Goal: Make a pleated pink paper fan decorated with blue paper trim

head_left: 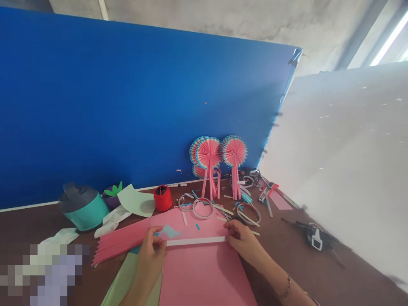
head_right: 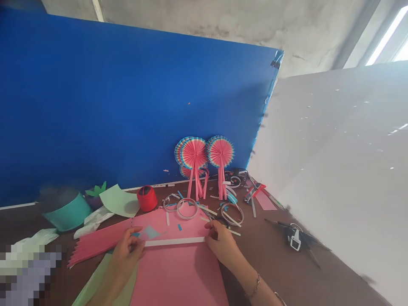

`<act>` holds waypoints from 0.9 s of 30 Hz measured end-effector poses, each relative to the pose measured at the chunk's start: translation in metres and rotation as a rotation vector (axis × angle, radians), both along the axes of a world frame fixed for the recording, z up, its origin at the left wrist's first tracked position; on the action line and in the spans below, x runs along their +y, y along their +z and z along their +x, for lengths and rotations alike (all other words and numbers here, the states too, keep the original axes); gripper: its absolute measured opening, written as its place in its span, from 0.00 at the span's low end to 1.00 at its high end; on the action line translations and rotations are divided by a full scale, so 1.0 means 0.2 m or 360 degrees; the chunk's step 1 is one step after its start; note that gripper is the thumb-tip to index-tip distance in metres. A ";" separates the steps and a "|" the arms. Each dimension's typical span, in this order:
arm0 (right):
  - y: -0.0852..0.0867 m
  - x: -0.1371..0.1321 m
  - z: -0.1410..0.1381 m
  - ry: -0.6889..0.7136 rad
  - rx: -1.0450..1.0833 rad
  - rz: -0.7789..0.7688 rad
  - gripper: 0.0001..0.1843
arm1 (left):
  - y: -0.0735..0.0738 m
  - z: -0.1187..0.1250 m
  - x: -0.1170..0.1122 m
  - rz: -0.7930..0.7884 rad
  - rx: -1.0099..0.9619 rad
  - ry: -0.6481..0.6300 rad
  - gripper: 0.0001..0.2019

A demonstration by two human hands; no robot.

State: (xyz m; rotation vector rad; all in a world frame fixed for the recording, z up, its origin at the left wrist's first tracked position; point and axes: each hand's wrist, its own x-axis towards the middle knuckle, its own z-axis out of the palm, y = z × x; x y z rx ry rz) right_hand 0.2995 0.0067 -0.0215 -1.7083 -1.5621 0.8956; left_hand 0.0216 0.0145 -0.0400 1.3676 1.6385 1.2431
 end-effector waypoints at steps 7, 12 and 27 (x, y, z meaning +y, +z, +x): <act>0.01 -0.01 -0.04 0.0007 -0.0345 0.0061 0.19 | 0.05 0.00 -0.02 -0.0072 0.0529 -0.0117 0.16; 0.03 -0.01 -0.07 0.0001 -0.0427 0.0032 0.19 | 0.05 0.01 -0.02 -0.0164 0.0720 -0.0180 0.17; 0.06 -0.02 -0.10 -0.0042 -0.0521 -0.0070 0.20 | 0.09 0.06 -0.03 -0.0264 0.1003 -0.0254 0.21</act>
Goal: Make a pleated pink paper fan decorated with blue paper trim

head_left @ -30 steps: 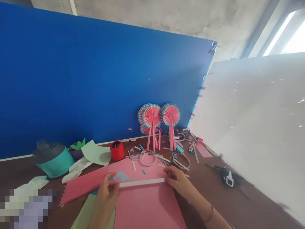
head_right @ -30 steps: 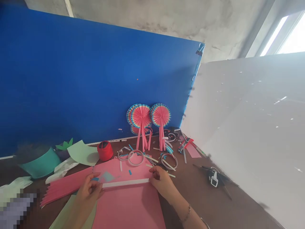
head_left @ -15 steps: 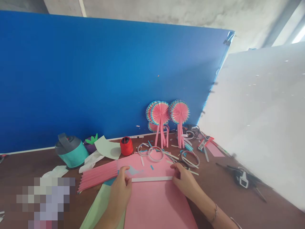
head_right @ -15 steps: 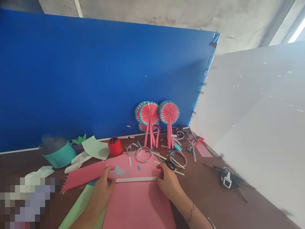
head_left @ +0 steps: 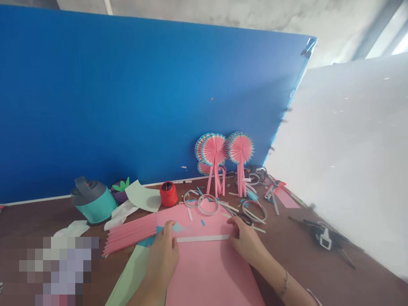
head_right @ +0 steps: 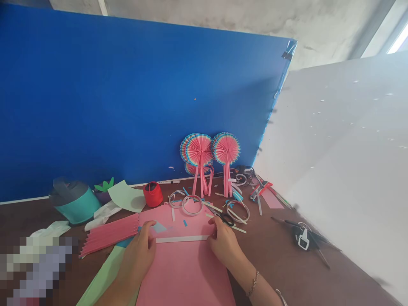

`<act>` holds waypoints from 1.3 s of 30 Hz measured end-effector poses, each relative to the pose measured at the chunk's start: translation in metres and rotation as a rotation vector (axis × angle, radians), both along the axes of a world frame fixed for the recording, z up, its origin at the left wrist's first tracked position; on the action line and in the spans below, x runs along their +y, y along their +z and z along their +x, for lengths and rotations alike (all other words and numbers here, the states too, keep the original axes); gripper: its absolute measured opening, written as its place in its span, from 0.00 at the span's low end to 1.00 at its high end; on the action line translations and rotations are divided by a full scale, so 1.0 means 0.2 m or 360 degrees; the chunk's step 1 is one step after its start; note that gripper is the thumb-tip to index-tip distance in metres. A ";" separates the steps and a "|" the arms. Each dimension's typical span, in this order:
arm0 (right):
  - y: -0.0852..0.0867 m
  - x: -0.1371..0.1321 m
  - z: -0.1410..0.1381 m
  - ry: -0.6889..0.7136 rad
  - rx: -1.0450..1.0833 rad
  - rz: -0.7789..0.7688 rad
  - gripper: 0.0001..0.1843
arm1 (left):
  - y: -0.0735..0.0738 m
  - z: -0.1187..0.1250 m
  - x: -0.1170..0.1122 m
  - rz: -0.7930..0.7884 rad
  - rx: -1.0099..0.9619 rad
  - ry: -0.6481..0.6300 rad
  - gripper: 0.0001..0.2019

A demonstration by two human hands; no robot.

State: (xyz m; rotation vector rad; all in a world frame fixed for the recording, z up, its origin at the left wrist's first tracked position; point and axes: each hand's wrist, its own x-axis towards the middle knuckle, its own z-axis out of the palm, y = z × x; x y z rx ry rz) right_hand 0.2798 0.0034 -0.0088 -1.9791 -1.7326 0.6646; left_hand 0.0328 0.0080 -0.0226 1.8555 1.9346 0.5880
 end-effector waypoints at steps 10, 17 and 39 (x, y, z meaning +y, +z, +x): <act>0.00 -0.01 0.00 0.0039 -0.0008 0.0024 0.21 | 0.03 0.01 -0.01 -0.0034 0.0062 -0.0041 0.22; 0.01 -0.01 -0.01 0.0050 -0.0074 0.0013 0.21 | 0.05 0.02 0.00 -0.0044 0.0147 -0.0029 0.22; -0.04 -0.01 -0.01 0.0091 -0.0112 0.0094 0.25 | 0.08 0.05 0.00 -0.0066 0.0263 -0.0107 0.24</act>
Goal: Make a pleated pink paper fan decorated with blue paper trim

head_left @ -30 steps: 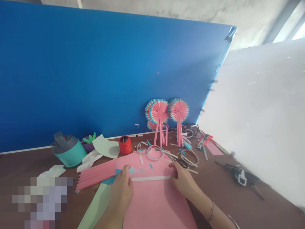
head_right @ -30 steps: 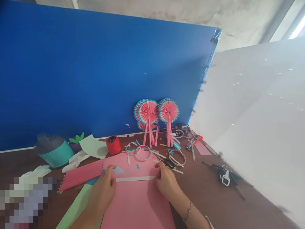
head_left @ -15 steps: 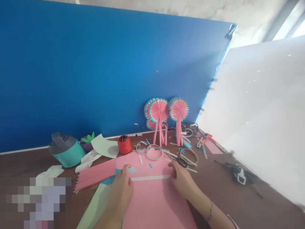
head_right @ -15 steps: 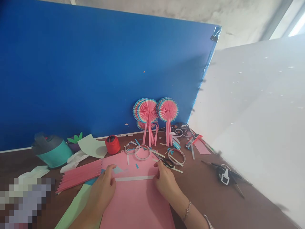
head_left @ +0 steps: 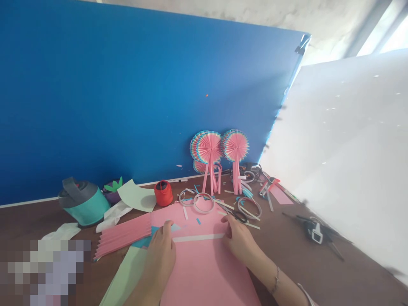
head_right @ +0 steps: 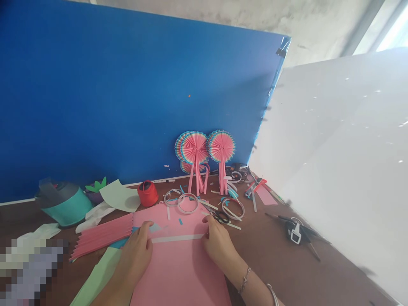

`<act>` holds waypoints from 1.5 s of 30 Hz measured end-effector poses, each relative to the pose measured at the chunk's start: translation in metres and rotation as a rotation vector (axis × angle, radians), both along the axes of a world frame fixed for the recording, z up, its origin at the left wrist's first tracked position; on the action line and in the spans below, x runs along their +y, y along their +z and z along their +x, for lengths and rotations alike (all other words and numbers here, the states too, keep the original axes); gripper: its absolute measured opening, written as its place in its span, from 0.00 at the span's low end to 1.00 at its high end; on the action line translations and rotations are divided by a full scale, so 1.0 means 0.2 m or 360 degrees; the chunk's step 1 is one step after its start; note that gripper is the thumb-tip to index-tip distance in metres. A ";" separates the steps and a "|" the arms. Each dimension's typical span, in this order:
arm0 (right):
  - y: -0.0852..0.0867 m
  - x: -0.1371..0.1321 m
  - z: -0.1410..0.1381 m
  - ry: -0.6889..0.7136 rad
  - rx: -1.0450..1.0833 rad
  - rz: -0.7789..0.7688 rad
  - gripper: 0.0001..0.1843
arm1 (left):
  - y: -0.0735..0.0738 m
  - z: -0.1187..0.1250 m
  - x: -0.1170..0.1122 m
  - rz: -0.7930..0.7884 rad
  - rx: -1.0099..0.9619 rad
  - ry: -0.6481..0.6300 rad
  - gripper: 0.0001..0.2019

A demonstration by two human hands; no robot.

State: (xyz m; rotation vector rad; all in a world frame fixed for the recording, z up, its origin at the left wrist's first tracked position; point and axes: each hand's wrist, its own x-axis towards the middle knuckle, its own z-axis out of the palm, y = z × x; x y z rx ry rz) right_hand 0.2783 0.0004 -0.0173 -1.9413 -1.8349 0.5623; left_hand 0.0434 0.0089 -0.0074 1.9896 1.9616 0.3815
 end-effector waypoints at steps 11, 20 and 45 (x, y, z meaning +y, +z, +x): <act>0.01 -0.01 -0.01 0.0022 -0.0120 -0.0078 0.26 | -0.01 -0.01 0.00 0.0008 0.0051 -0.0037 0.23; 0.06 -0.01 0.00 -0.0040 -0.0257 -0.0182 0.23 | 0.02 -0.05 0.02 -0.0146 0.0064 0.0046 0.17; 0.05 0.01 0.15 -0.0051 -0.0189 -0.0109 0.13 | 0.02 -0.07 0.03 -0.0094 0.0024 -0.0015 0.07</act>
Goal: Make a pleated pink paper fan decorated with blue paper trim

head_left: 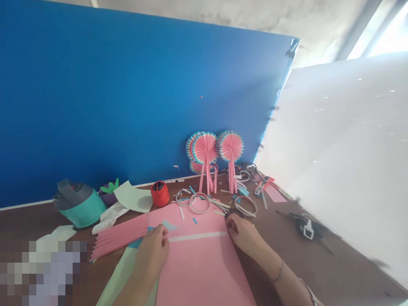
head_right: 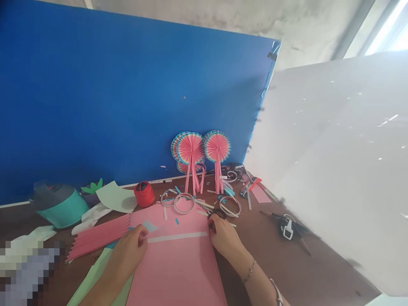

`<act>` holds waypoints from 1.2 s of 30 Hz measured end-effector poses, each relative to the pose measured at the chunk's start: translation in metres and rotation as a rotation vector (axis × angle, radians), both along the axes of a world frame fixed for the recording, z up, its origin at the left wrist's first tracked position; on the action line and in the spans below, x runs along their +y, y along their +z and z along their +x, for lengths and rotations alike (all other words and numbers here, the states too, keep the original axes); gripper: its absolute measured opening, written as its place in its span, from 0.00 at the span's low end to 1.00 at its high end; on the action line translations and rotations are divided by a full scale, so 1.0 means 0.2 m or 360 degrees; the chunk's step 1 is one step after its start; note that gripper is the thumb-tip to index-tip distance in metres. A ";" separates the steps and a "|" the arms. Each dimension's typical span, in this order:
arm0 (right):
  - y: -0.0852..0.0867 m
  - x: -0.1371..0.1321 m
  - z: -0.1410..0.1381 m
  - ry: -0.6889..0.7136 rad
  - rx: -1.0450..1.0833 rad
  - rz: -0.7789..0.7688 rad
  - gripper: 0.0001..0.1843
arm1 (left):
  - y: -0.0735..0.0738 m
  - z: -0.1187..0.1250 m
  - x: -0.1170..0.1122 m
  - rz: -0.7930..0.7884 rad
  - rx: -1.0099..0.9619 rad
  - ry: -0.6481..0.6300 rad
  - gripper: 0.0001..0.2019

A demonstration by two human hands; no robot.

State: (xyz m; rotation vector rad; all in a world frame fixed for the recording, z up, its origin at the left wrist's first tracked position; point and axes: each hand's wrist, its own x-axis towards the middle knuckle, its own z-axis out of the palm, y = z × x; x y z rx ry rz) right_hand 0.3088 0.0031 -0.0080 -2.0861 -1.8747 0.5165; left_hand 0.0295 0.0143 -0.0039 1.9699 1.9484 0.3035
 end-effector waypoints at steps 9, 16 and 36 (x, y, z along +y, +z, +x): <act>0.02 -0.01 -0.03 0.0455 0.0308 0.0176 0.13 | -0.10 -0.04 0.01 0.0096 -0.0159 -0.0014 0.09; 0.01 -0.01 -0.05 0.0507 0.0289 0.0193 0.07 | -0.09 -0.08 -0.02 0.0120 -0.0291 -0.0019 0.12; 0.01 0.07 0.02 0.0210 0.1363 0.0083 0.23 | 0.07 -0.19 0.01 0.0103 -0.1083 -0.0110 0.13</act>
